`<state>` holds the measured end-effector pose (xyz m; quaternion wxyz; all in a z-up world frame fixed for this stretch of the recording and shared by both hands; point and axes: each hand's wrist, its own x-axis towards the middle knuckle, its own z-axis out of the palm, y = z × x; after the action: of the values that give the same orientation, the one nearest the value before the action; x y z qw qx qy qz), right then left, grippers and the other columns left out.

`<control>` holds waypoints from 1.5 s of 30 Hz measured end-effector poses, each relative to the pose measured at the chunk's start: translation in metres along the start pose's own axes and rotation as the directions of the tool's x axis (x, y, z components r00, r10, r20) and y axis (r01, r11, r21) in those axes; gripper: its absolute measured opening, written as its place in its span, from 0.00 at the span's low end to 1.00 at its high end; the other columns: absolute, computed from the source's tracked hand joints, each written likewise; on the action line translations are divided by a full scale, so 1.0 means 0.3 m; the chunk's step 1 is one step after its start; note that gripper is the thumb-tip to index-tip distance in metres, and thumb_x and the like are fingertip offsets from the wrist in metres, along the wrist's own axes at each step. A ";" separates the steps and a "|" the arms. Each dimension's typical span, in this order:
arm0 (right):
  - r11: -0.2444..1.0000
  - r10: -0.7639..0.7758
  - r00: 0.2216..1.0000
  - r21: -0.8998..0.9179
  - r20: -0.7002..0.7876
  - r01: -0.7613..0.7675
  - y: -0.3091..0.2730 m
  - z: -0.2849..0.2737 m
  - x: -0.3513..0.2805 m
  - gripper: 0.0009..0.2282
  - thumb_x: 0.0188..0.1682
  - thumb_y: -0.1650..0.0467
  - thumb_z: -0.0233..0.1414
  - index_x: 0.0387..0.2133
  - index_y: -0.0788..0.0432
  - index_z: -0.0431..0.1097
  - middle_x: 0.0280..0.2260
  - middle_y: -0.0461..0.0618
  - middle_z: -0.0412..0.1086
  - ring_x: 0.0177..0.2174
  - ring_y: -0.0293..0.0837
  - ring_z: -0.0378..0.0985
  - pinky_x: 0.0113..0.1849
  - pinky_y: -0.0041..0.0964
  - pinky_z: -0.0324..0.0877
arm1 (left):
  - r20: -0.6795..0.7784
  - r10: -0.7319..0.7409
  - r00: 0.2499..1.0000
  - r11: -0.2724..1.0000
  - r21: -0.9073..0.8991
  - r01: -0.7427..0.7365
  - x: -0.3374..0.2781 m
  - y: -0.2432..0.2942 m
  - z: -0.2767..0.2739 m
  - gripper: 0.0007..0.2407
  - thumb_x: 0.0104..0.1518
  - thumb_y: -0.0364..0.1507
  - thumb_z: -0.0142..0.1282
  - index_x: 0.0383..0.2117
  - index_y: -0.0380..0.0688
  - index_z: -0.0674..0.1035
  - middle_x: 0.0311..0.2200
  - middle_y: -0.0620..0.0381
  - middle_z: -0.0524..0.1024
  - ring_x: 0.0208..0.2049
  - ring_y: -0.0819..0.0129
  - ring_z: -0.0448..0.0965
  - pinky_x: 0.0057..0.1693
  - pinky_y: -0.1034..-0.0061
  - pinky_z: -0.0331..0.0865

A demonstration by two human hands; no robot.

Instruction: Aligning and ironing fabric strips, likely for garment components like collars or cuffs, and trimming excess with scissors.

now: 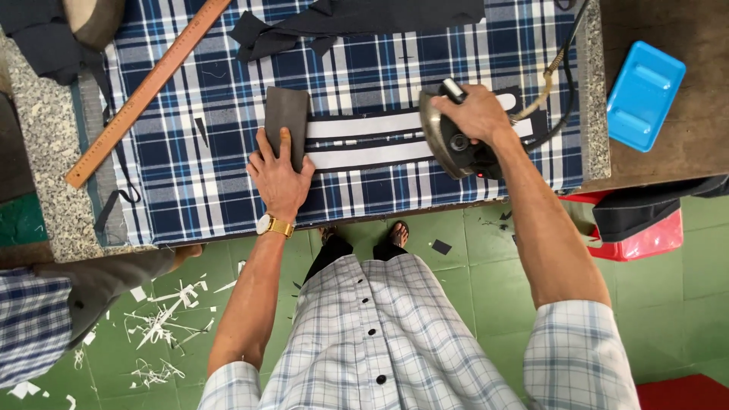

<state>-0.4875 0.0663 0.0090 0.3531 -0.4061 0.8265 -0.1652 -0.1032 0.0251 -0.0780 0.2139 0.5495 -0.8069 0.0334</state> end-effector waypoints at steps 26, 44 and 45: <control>0.981 -0.142 0.986 -0.119 0.087 0.152 -0.372 0.220 -0.198 0.23 0.49 0.52 0.50 0.38 0.62 0.74 0.31 0.65 0.78 0.37 0.65 0.83 0.37 0.62 0.78 | 0.039 0.043 0.998 0.999 0.031 -0.044 0.002 -0.002 -0.018 0.26 0.58 0.40 0.58 0.63 0.42 0.74 0.63 0.35 0.60 0.44 0.50 0.62 0.47 0.63 0.52; 0.962 0.026 0.990 -0.265 -0.136 -0.062 0.331 -0.397 0.109 0.27 0.59 0.50 0.52 0.48 0.66 0.70 0.29 0.60 0.76 0.26 0.57 0.84 0.25 0.46 0.81 | 0.065 0.032 0.997 0.994 0.098 -0.038 0.016 0.038 -0.059 0.25 0.62 0.44 0.49 0.60 0.43 0.75 0.64 0.36 0.63 0.41 0.43 0.68 0.45 0.55 0.63; 0.962 0.039 0.986 -0.260 -0.161 -0.080 0.321 -0.404 0.100 0.25 0.56 0.50 0.52 0.43 0.62 0.73 0.32 0.59 0.76 0.30 0.59 0.81 0.28 0.53 0.77 | 0.081 0.030 0.996 0.995 0.093 -0.037 0.014 0.036 -0.061 0.25 0.62 0.45 0.48 0.61 0.42 0.75 0.64 0.35 0.63 0.41 0.42 0.68 0.46 0.54 0.62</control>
<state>-0.6405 0.1001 0.0260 0.2353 -0.4106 0.8779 -0.0733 -0.1086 0.0310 -0.0578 0.1549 0.5463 -0.8214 0.0534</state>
